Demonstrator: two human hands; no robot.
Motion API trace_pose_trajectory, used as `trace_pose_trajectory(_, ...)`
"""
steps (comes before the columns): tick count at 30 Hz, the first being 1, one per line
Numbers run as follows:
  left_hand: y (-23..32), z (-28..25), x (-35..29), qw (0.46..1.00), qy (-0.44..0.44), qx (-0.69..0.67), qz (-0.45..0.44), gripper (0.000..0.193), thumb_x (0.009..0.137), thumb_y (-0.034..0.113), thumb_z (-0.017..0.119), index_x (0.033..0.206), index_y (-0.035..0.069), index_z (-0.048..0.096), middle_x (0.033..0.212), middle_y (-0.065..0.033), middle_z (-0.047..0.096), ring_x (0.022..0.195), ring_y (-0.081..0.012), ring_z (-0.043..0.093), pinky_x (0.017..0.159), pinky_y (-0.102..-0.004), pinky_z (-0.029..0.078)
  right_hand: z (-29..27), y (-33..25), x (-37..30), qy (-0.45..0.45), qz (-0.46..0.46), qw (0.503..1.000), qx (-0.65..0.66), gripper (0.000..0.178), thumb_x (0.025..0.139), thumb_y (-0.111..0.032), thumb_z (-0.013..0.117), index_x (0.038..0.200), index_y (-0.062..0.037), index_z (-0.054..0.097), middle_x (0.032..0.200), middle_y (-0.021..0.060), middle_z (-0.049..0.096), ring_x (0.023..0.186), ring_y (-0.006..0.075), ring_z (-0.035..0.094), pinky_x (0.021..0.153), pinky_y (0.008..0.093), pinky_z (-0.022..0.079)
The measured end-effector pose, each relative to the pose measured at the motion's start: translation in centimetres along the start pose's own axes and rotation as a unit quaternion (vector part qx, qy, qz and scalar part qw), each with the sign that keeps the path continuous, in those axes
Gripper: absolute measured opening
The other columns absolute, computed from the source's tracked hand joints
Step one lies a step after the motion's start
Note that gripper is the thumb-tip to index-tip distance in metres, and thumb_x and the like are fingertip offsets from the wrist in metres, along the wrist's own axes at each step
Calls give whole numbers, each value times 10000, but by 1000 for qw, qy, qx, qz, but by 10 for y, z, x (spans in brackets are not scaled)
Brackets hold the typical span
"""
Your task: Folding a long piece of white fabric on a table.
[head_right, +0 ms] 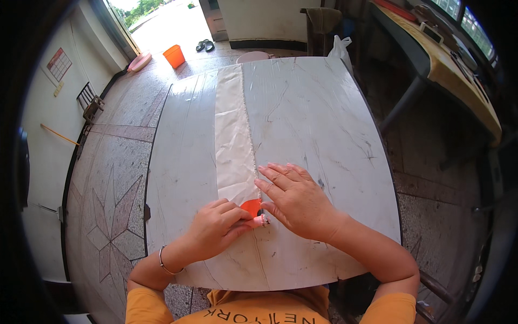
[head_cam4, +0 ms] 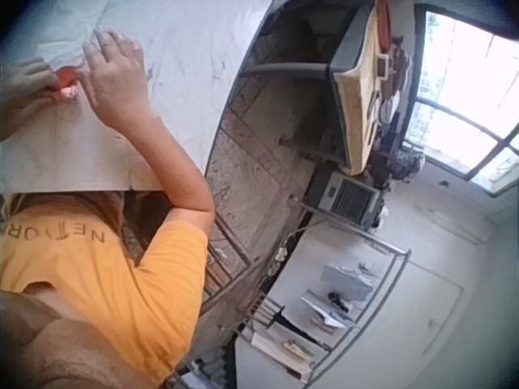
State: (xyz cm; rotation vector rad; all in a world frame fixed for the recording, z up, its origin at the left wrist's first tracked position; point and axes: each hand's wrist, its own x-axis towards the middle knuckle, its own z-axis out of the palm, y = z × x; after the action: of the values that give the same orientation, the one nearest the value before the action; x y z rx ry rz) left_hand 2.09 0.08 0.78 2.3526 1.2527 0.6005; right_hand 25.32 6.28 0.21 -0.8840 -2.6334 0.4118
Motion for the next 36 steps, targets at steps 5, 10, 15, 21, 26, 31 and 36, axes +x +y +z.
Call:
trace_pose_trajectory(5,-2,2,-5,1000,11,-2,8,155,901,234,693,902,85,648,837,-59,632,770,-256,583,707,-375,474,-2,1,41,-42,-42,995,-79,460,1017,-341,522,1415,-110,522,1546,148,401,1466,271,319,1201,467,220)
trace_pose_trajectory(10,-2,4,-6,1000,11,-25,0,165,906,226,699,922,63,677,846,-80,625,806,-280,589,724,-386,485,36,26,86,-82,-21,990,-108,581,1027,-505,390,1521,-198,394,1618,104,282,1511,258,210,1224,479,138)
trace_pose_trajectory(15,-2,7,-7,998,49,-27,-4,171,911,229,693,911,59,682,867,-83,623,832,-285,589,743,-381,491,48,36,95,-77,28,991,-111,649,1021,-579,311,1563,-221,316,1638,89,237,1526,234,162,1233,468,88)
trace_pose_trajectory(21,-5,5,-6,999,26,-14,-36,114,854,171,729,912,79,696,881,-59,637,816,-262,587,738,-366,492,47,34,97,-80,43,991,-102,671,1010,-601,323,1558,-213,327,1642,73,232,1528,220,151,1234,474,71)
trace_pose_trajectory(26,0,4,-6,992,67,95,51,156,822,200,752,897,104,654,835,-12,599,812,-204,564,704,-336,465,44,37,96,-59,37,993,-97,684,999,-616,336,1549,-210,345,1632,65,264,1523,219,178,1224,516,85)
trace_pose_trajectory(31,-1,0,-4,995,42,87,39,153,830,194,748,903,105,648,831,-19,600,810,-210,571,704,-333,453,46,38,97,-68,50,992,-98,696,996,-644,313,1553,-227,338,1641,47,239,1526,207,155,1230,506,60)
trace_pose_trajectory(36,1,-8,-2,998,-1,67,-3,141,849,180,730,923,99,642,837,-38,605,808,-233,580,723,-354,457,49,40,95,-58,50,990,-116,701,992,-648,326,1541,-212,363,1625,52,281,1518,216,192,1220,535,64)
